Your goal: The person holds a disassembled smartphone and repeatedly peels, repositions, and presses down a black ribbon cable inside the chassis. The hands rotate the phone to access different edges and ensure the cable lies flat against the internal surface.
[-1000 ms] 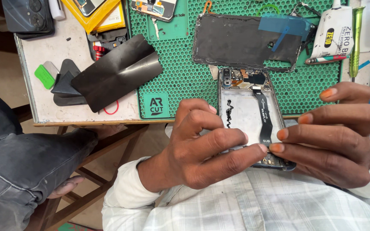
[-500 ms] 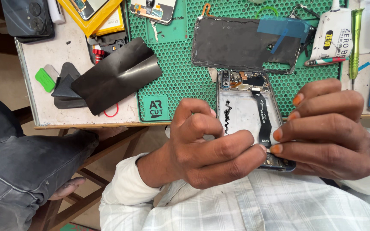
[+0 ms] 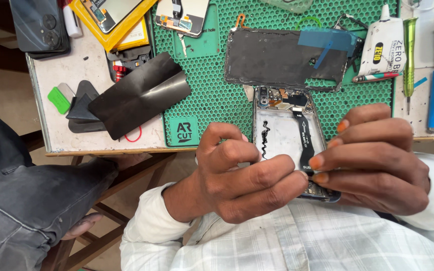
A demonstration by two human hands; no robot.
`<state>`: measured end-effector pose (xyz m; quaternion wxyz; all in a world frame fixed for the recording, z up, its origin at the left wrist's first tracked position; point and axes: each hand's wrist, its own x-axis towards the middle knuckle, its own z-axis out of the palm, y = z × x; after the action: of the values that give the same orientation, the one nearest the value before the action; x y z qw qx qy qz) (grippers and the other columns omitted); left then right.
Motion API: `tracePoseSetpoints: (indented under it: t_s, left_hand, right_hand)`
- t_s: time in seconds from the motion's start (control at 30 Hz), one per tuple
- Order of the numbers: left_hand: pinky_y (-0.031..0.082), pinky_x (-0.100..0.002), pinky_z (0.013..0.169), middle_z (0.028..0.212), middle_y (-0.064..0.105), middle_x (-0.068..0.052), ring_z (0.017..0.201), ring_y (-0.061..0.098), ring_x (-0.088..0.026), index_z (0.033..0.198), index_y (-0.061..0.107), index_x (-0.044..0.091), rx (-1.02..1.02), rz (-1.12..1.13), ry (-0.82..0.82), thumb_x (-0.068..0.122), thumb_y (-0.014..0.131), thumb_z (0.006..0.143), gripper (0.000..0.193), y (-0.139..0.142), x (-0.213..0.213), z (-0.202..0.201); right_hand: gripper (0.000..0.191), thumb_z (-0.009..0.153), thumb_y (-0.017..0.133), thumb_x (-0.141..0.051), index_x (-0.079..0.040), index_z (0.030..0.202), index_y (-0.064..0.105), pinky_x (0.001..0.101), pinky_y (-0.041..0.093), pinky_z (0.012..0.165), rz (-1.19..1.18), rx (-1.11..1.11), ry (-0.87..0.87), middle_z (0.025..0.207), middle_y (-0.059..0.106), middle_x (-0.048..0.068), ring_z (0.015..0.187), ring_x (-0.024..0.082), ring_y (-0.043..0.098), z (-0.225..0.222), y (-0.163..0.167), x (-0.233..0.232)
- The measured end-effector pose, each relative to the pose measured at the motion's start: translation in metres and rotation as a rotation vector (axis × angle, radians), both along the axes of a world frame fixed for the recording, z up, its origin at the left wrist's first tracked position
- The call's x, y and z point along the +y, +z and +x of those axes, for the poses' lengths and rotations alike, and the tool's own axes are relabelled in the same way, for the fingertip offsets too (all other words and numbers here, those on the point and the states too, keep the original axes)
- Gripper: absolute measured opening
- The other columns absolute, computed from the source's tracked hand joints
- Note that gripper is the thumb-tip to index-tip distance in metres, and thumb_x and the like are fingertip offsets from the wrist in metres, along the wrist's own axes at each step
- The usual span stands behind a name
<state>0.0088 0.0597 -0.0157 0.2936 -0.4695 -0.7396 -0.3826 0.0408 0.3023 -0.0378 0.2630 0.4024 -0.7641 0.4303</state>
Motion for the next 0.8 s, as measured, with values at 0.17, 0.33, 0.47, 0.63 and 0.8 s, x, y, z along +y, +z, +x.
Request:
tracePoseSetpoints:
  t_s: [0.17,0.33,0.47,0.63,0.8]
  left_hand:
    - [0.039,-0.031,0.074,0.096,0.065,0.015,0.086,0.049,-0.012,0.104,0.073,0.022,-0.021,0.011,0.012,0.028,0.077,0.093,0.013,-0.005,-0.001,0.003]
    - [0.041,-0.034,0.077,0.100,0.065,0.010,0.089,0.050,-0.014,0.110,0.071,0.018,-0.038,-0.031,-0.023,0.023,0.074,0.096,0.015,-0.003,-0.005,0.002]
    - [0.044,-0.035,0.080,0.102,0.065,0.006,0.090,0.053,-0.015,0.113,0.070,0.015,-0.043,-0.065,-0.072,0.018,0.072,0.097,0.016,0.000,-0.008,-0.003]
    - [0.045,-0.035,0.081,0.102,0.064,0.005,0.088,0.055,-0.015,0.115,0.070,0.014,-0.083,-0.065,-0.112,0.019,0.075,0.100,0.016,0.003,-0.009,-0.005]
    - [0.043,-0.033,0.079,0.107,0.069,0.008,0.087,0.055,-0.013,0.118,0.070,0.016,-0.129,0.086,-0.155,0.016,0.084,0.097,0.025,0.004,-0.003,-0.009]
  right_hand:
    - [0.045,0.085,0.080,-0.019,-0.011,0.120,0.053,0.0352,0.048,0.074,-0.022,-0.092,0.016,0.097,0.077,0.008,0.093,0.017,0.061,0.012,0.002,0.001]
    - [0.060,0.081,0.084,-0.016,-0.011,0.128,0.047,0.0318,0.048,0.071,-0.097,-0.063,-0.013,0.096,0.076,0.012,0.091,0.016,0.060,0.013,-0.002,-0.008]
    - [0.066,0.081,0.087,-0.013,-0.010,0.134,0.049,0.0339,0.051,0.075,-0.114,-0.039,-0.002,0.098,0.075,0.009,0.092,0.018,0.060,0.005,0.001,-0.011]
    - [0.067,0.081,0.086,-0.009,-0.013,0.134,0.045,0.0362,0.054,0.078,-0.026,-0.089,0.013,0.099,0.074,0.006,0.092,0.020,0.060,0.000,0.013,-0.008]
    - [0.063,0.081,0.086,-0.009,-0.013,0.130,0.047,0.0359,0.054,0.077,-0.065,-0.117,0.012,0.096,0.072,0.004,0.091,0.019,0.060,-0.002,0.014,-0.013]
